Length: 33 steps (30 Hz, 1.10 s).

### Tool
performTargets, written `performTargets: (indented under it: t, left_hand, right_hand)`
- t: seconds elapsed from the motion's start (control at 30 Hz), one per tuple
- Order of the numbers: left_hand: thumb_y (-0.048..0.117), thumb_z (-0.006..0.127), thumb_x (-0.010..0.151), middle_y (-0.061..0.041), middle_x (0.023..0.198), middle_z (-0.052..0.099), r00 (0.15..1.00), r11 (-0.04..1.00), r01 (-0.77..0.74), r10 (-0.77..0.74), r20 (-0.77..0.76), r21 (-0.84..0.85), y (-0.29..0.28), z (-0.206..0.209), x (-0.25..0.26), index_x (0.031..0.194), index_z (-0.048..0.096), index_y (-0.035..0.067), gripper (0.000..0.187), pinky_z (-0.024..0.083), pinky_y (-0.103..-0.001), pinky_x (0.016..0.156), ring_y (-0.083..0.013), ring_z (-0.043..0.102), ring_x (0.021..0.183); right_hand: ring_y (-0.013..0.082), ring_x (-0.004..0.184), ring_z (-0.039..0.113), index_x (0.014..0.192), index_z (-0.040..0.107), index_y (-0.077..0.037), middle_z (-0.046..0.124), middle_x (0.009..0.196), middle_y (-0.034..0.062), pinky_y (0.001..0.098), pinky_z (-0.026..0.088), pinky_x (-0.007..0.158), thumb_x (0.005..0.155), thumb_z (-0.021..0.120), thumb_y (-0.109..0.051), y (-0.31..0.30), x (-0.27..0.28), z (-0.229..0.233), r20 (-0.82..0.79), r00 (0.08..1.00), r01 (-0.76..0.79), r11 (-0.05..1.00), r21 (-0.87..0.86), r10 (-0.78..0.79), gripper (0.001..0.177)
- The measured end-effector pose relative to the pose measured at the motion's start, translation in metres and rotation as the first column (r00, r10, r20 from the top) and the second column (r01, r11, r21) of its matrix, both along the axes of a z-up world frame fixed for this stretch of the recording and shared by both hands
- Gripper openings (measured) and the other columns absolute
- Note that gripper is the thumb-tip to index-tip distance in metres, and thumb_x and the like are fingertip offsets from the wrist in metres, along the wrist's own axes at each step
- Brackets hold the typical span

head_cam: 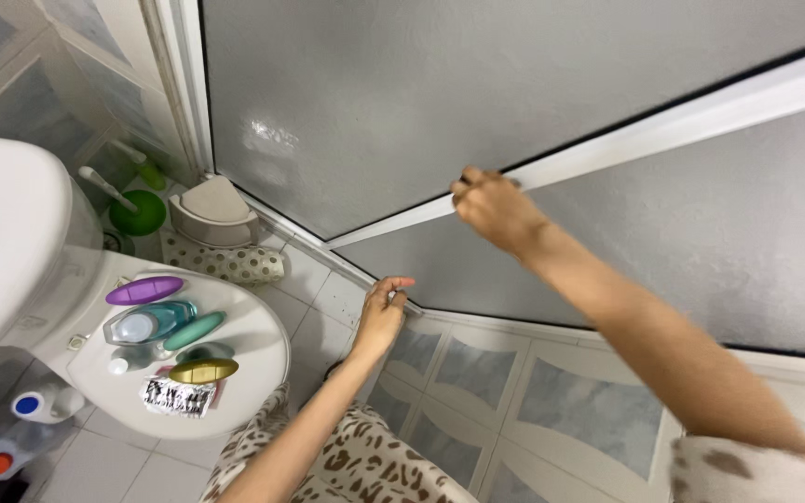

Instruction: The person rinses a cloth in a bowl at a sink and wipes down a frosted glass shower door, including the frame and bottom edges.

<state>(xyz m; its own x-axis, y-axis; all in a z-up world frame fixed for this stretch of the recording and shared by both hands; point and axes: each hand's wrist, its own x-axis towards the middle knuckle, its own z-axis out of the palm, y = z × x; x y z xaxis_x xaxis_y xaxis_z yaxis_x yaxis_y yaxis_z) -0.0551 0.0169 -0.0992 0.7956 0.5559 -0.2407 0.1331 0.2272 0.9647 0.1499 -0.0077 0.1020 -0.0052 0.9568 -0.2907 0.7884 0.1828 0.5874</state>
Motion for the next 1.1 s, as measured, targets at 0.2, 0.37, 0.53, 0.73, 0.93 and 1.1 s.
performTargets:
  t: [0.2,0.37,0.53,0.73,0.93,1.1]
  left_hand:
    - [0.013,0.053,0.094,-0.008,0.121,0.065,0.999,0.999,-0.021,0.020,-0.033,-0.043,0.008,-0.006,-0.011,0.114,0.071,0.010,0.027,0.047,-0.035,0.098,-0.0232,0.059,0.113]
    - [0.013,0.053,0.094,-0.005,0.123,0.061,0.996,0.995,-0.004,-0.005,-0.087,-0.102,0.006,-0.013,-0.011,0.115,0.071,0.011,0.027,0.048,-0.033,0.095,-0.0199,0.060,0.111]
    - [0.013,0.056,0.094,-0.009,0.116,0.065,1.000,1.000,-0.011,0.010,-0.025,-0.026,-0.009,-0.009,0.002,0.114,0.071,0.009,0.025,0.050,-0.033,0.093,-0.0215,0.064,0.105]
    - [0.014,0.055,0.093,-0.006,0.116,0.063,1.000,1.000,0.003,-0.003,0.019,-0.020,-0.008,-0.001,0.001,0.113,0.071,0.009,0.026,0.047,-0.031,0.094,-0.0185,0.061,0.108]
    - [0.015,0.053,0.097,-0.006,0.114,0.066,0.999,0.997,0.033,-0.034,-0.009,-0.074,-0.019,0.010,0.003,0.113,0.071,0.010,0.025,0.046,-0.031,0.094,-0.0179,0.061,0.106]
    - [0.014,0.052,0.097,-0.002,0.116,0.066,0.998,0.992,0.069,-0.069,-0.001,-0.106,-0.028,0.001,0.001,0.114,0.070,0.010,0.025,0.044,-0.028,0.097,-0.0141,0.060,0.109]
  right_hand:
    - [0.0226,0.102,0.066,0.079,0.075,-0.007,0.072,0.097,0.0009,0.0349,0.061,0.083,0.071,0.072,-0.005,0.020,0.010,-0.069,0.022,1.000,-0.004,1.000,-0.029,0.004,0.009]
    - [0.0190,0.115,0.062,0.082,0.075,-0.008,0.073,0.103,-0.0002,0.0272,0.060,0.081,0.074,0.072,-0.003,0.014,0.033,-0.037,-0.062,0.996,-0.072,0.972,-0.225,0.060,0.010]
    - [0.0188,0.120,0.055,0.080,0.075,-0.013,0.071,0.104,-0.0063,0.0265,0.053,0.095,0.083,0.068,-0.007,-0.003,0.015,0.035,0.081,0.994,-0.039,0.943,-0.330,0.069,0.009]
    - [0.0179,0.118,0.054,0.088,0.075,-0.014,0.070,0.102,-0.0051,0.0268,0.050,0.098,0.083,0.068,-0.009,-0.030,-0.011,0.087,0.129,0.991,0.009,0.979,-0.204,0.018,0.010]
    - [0.0209,0.113,0.062,0.097,0.074,-0.009,0.071,0.109,0.0042,0.0323,0.051,0.096,0.080,0.067,-0.008,-0.070,-0.034,0.044,-0.151,0.988,0.036,0.950,0.310,0.012,0.018]
    - [0.0226,0.110,0.063,0.097,0.072,-0.009,0.071,0.105,0.0059,0.0345,0.051,0.099,0.079,0.066,-0.012,-0.063,-0.024,-0.024,-0.050,0.998,0.050,0.909,0.413,-0.032,0.020]
